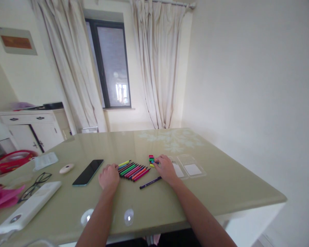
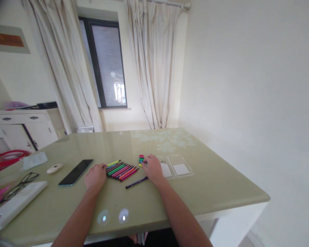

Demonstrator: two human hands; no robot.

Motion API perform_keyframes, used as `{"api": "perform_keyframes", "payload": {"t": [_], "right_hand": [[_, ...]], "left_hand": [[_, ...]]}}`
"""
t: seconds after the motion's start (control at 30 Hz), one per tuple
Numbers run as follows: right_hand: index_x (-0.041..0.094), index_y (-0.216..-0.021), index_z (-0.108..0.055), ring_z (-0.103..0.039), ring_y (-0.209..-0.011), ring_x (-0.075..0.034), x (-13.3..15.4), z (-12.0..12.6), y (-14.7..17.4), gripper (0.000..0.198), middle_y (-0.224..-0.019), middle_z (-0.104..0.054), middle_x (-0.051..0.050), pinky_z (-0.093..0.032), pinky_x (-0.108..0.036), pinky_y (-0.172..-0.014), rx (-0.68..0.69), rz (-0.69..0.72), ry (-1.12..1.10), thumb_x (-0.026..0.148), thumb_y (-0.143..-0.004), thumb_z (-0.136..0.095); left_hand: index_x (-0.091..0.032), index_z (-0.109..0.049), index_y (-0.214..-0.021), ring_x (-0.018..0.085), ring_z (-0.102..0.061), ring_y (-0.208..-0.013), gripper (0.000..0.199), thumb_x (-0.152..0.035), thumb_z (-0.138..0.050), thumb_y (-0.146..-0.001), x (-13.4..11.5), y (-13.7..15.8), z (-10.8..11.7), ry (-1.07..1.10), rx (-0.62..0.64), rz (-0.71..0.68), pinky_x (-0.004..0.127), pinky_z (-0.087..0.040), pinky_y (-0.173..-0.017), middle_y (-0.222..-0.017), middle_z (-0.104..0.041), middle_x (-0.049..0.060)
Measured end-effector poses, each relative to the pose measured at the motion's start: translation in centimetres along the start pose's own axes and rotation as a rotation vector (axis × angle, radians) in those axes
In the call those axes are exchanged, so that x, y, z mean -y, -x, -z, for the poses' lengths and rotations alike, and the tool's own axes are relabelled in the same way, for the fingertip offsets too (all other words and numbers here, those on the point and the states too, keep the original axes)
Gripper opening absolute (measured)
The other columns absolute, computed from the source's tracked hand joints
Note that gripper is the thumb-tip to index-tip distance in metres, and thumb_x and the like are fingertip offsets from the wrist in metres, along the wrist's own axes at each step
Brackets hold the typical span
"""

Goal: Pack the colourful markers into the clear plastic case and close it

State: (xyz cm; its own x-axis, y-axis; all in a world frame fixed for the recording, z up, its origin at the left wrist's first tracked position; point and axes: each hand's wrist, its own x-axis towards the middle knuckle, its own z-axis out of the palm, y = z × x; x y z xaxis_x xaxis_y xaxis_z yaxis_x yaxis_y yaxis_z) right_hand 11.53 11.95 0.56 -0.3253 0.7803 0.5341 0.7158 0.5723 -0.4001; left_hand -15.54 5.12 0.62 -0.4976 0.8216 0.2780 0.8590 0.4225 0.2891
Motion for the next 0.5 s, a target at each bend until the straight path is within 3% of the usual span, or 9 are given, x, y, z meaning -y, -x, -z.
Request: {"api": "perform_keyframes", "payload": {"t": [0.17,0.37,0.5], "right_hand": [[0.02,-0.085,-0.07,-0.061,-0.094,-0.021,0.2,0.2,0.0,0.01,-0.093,-0.069,-0.006,-0.043,-0.031,-0.087,-0.003,0.024,-0.039,0.026,-0.091,-0.067],[0.02,-0.092,-0.069,-0.064,-0.094,-0.022,0.3,0.3,-0.1,0.012,-0.095,-0.072,-0.007,-0.045,-0.032,-0.087,-0.012,0.008,-0.174,0.029,-0.094,-0.062],[0.023,-0.096,-0.069,-0.068,-0.088,-0.021,0.7,0.6,-0.1,0.012,-0.092,-0.075,-0.004,-0.048,-0.032,-0.082,0.004,-0.068,-0.356,0.03,-0.094,-0.06]], "left_hand": [[-0.023,-0.075,-0.11,0.037,-0.058,-0.112,0.037,-0.034,-0.043,-0.095,0.9,-0.2,-0.2,0.04,0.012,0.066,0.045,-0.046,-0.082,-0.117,-0.068,0.016],[-0.026,-0.076,-0.103,0.037,-0.053,-0.115,0.035,-0.04,-0.045,-0.094,1.1,-0.5,-0.2,0.051,-0.063,0.074,0.048,-0.046,-0.085,-0.119,-0.065,0.015],[-0.026,-0.074,-0.1,0.033,-0.059,-0.111,0.032,-0.043,-0.048,-0.093,-0.4,-0.8,-0.2,0.316,-0.035,0.0,0.046,-0.046,-0.089,-0.114,-0.07,0.01]]}}
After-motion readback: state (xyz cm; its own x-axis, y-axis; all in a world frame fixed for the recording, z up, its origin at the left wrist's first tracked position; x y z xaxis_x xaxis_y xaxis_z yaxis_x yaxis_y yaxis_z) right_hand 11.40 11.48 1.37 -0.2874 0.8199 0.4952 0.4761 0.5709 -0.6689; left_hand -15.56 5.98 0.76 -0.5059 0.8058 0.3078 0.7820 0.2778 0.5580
